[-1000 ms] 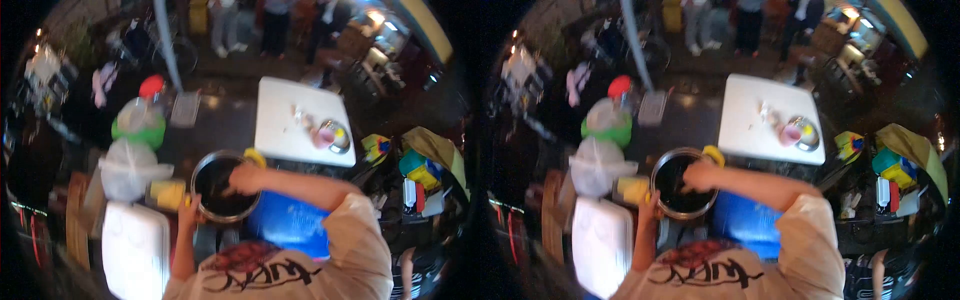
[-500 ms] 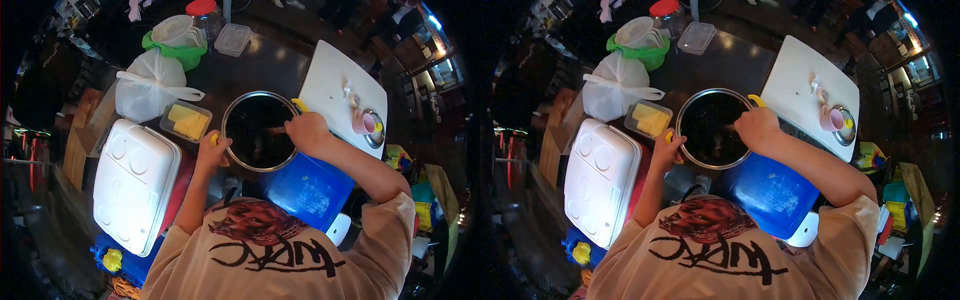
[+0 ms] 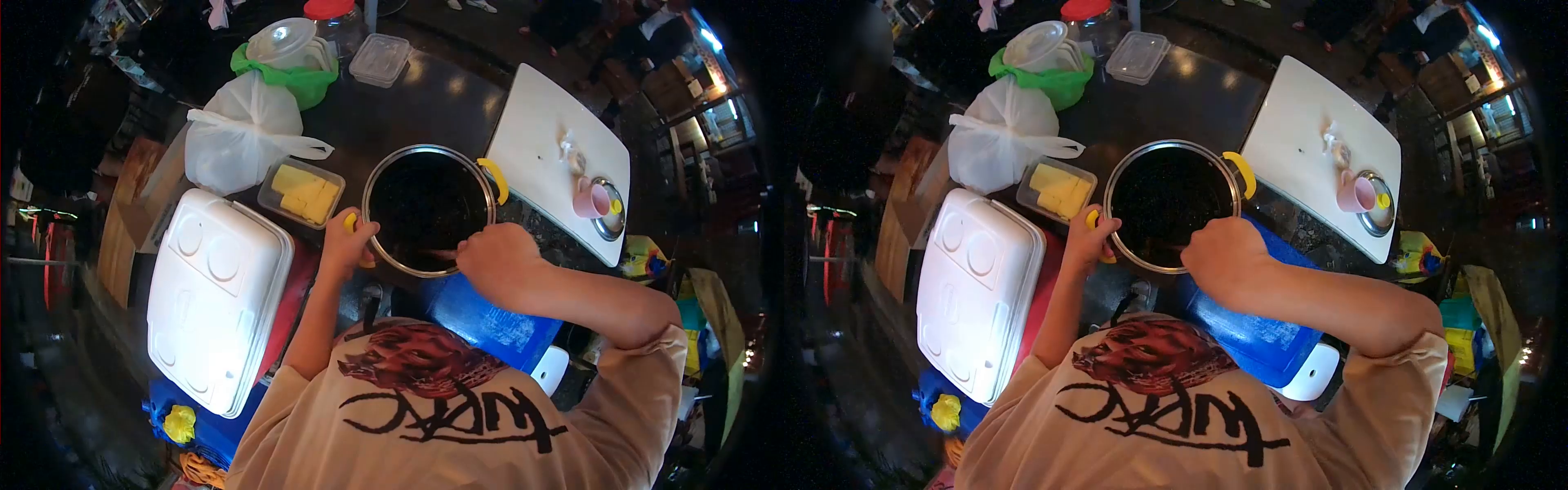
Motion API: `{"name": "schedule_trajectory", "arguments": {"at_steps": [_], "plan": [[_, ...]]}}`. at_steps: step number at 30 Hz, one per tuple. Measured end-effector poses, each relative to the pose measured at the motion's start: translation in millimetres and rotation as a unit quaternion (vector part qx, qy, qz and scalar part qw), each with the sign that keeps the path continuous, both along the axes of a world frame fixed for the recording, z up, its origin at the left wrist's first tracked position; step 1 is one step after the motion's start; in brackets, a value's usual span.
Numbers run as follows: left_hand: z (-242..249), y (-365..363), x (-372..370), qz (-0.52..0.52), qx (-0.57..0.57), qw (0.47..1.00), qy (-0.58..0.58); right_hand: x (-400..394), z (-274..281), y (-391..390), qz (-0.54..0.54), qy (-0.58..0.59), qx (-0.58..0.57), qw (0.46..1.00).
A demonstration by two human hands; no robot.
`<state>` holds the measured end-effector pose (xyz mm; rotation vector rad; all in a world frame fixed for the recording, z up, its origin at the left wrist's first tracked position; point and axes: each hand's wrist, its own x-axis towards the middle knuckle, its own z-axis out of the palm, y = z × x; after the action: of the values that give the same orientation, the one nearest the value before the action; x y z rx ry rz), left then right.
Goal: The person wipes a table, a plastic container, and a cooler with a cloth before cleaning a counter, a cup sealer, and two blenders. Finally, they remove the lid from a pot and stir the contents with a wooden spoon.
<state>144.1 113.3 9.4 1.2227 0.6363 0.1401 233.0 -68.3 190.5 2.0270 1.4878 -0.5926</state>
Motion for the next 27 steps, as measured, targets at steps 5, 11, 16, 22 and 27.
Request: {"name": "schedule_trajectory", "arguments": {"at_steps": [5,11,16,22,27], "plan": [[10,-3,-6,0.000,-0.002,1.000,0.009,40,-26,-3,-0.058,-0.094,-0.008,0.994],[2,2,-3,-0.019,-0.011,1.000,0.010,79,-16,4,-0.086,-0.157,0.035,0.983],[12,-2,-2,-0.008,0.015,1.000,0.016,59,21,6,-0.077,-0.132,0.045,0.987],[15,-6,-2,0.010,0.011,0.999,0.028,7,-17,0,-0.028,0.025,0.033,0.999],[14,-6,-4,0.003,0.006,1.000,0.029,45,-43,-8,-0.113,-0.074,0.068,0.989]]}}
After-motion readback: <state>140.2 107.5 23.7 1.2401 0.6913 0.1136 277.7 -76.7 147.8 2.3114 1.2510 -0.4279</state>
